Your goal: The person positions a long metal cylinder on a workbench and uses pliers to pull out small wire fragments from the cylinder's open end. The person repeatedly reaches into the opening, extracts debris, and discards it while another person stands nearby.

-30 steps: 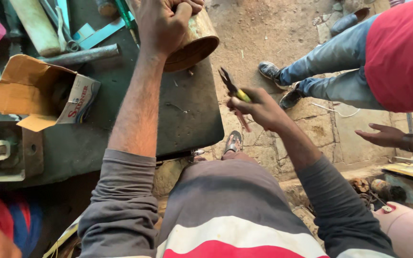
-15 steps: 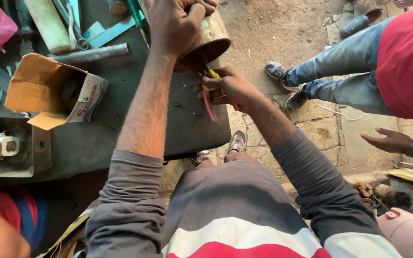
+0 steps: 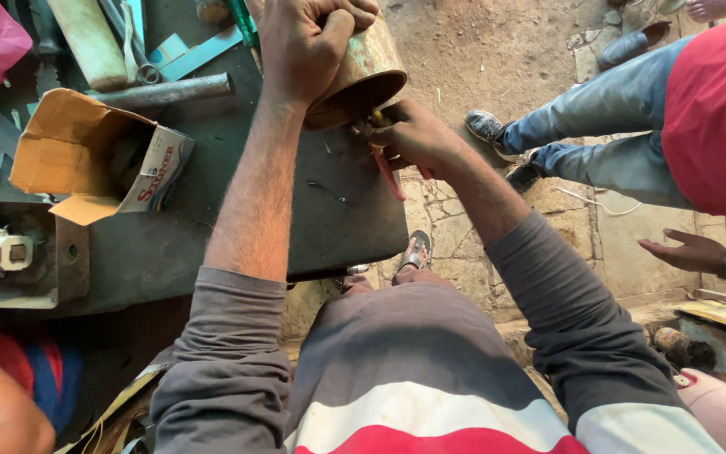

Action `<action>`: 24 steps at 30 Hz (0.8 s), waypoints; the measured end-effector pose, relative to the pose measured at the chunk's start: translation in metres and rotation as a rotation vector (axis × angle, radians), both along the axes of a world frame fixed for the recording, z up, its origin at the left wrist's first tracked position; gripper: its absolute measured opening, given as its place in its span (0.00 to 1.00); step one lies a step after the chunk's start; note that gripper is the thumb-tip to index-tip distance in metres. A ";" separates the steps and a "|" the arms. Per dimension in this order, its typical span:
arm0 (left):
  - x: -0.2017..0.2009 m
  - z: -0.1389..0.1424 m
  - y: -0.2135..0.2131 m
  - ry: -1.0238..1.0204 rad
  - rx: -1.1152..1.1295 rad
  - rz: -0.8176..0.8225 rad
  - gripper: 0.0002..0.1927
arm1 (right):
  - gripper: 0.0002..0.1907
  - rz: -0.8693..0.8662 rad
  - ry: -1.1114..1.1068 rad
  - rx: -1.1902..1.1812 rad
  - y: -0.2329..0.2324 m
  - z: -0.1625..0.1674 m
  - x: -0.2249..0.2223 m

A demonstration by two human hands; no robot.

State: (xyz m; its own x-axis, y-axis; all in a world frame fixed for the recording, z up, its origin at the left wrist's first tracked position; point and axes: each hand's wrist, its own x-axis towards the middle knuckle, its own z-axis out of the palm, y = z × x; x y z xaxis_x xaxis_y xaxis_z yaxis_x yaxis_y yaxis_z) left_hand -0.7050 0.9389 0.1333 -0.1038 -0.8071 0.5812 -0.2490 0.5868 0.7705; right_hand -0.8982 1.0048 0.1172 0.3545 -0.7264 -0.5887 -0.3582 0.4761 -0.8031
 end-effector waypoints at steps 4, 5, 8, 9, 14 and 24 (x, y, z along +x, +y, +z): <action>-0.001 0.000 0.000 -0.024 -0.051 0.005 0.13 | 0.13 0.129 0.245 -0.107 0.003 -0.012 -0.007; -0.001 0.001 0.000 -0.022 -0.043 0.010 0.13 | 0.13 0.183 0.346 -0.338 0.005 -0.016 -0.007; 0.000 0.006 0.001 -0.028 -0.021 0.016 0.13 | 0.14 0.335 0.588 -0.773 0.007 -0.027 -0.009; 0.001 0.009 0.002 -0.039 -0.005 0.011 0.13 | 0.15 0.376 0.636 -0.732 0.007 -0.028 -0.011; 0.001 0.019 0.003 -0.213 -0.082 0.102 0.15 | 0.21 0.361 0.530 -0.916 0.004 -0.021 -0.019; -0.015 0.022 -0.004 -0.318 -0.126 0.188 0.12 | 0.12 0.071 0.513 -0.809 0.018 -0.011 0.011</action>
